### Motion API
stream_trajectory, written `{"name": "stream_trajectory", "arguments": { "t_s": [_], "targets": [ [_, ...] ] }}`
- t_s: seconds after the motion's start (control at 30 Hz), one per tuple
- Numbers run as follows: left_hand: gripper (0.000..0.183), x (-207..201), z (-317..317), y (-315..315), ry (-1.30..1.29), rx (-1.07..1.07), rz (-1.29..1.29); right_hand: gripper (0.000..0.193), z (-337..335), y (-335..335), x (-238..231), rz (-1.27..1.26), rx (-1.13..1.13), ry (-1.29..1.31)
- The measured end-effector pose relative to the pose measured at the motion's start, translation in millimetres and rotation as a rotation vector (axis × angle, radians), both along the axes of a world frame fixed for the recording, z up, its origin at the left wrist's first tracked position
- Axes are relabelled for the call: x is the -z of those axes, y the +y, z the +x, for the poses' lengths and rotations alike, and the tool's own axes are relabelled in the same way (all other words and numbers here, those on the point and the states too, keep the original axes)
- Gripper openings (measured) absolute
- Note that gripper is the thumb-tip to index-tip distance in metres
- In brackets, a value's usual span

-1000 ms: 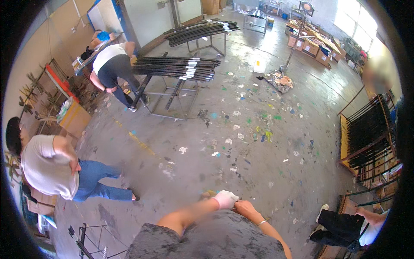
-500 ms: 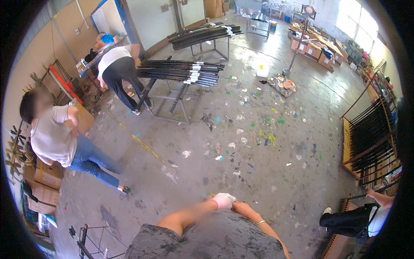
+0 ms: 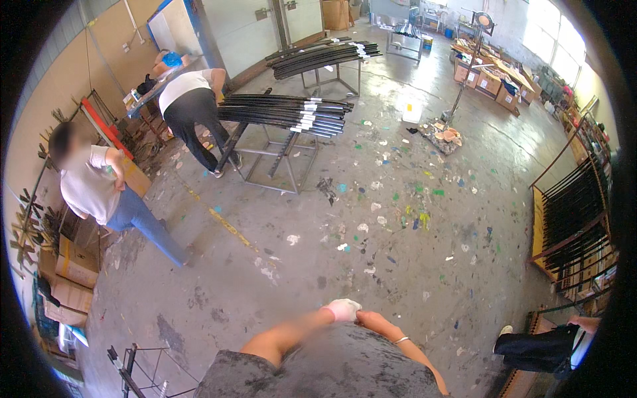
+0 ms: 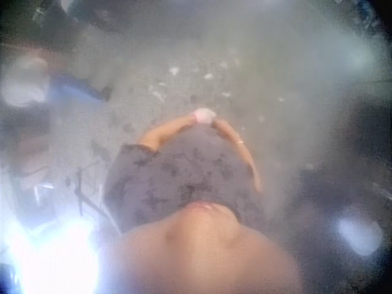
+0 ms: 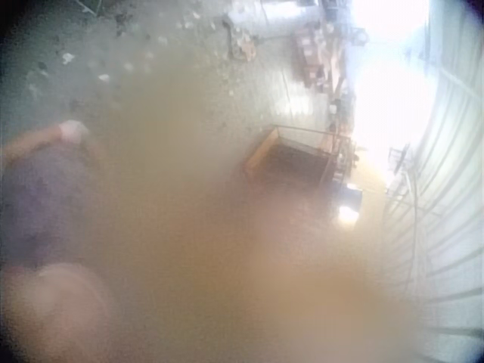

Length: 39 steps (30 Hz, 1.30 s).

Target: The person labels a series of long black rods by wrapping white tape around one end of each rod and then handing them to another person.

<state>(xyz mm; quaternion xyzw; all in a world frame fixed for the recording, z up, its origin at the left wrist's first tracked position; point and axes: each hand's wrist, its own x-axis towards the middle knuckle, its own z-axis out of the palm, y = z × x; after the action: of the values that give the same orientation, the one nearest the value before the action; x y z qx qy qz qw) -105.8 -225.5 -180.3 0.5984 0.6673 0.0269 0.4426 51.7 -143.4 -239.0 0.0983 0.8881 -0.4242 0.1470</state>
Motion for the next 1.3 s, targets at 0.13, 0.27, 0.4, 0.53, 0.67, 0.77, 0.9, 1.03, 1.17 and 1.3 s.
{"name": "stream_trajectory", "arguments": {
  "t_s": [0.13, 0.27, 0.4, 0.53, 0.67, 0.77, 0.9, 1.03, 1.17, 1.3],
  "targets": [
    [0.035, -3.9, -0.9, 1.5, -0.011, -0.054, -0.021, 0.019, -0.2, 2.5, 10.9, -0.007, -0.011, 0.011],
    [0.035, 9.3, -1.6, -2.0, -0.048, -0.094, -0.013, 0.016, -6.3, 3.2, -14.1, 0.046, -0.064, -0.064],
    [0.036, 6.6, 1.4, 0.5, -0.053, -0.075, -0.011, 0.016, -2.0, 4.3, -14.7, 0.003, -0.026, -0.079],
    [0.039, 13.7, 3.6, 0.6, -0.063, -0.07, -0.018, 0.018, -4.0, 4.5, -29.7, 0.071, -0.084, -0.113],
    [0.042, 18.0, 6.3, 1.8, -0.074, -0.035, -0.009, 0.018, 2.6, 4.4, -19.6, 0.002, -0.03, -0.096],
    [0.043, 17.9, 7.0, 2.2, -0.078, -0.014, -0.016, 0.015, 6.1, 3.0, -13.4, -0.025, 0.003, -0.052],
    [0.035, 11.1, 10.8, -0.5, -0.11, -0.101, 0.026, 0.015, 7.9, 1.9, -8.6, -0.008, 0.0, -0.043],
    [0.038, 34.3, 11.8, -6.3, -0.1, -0.074, 0.067, 0.026, 3.6, -2.8, -29.0, -0.103, 0.07, -0.204],
    [0.045, 22.9, 15.1, -4.2, -0.105, -0.042, 0.003, 0.028, 11.1, -4.6, -22.0, 0.022, -0.051, -0.148],
    [0.049, 22.2, 16.6, -2.2, -0.125, -0.017, -0.088, 0.028, 15.5, -8.5, -18.2, -0.034, -0.004, -0.155]
  ]
}}
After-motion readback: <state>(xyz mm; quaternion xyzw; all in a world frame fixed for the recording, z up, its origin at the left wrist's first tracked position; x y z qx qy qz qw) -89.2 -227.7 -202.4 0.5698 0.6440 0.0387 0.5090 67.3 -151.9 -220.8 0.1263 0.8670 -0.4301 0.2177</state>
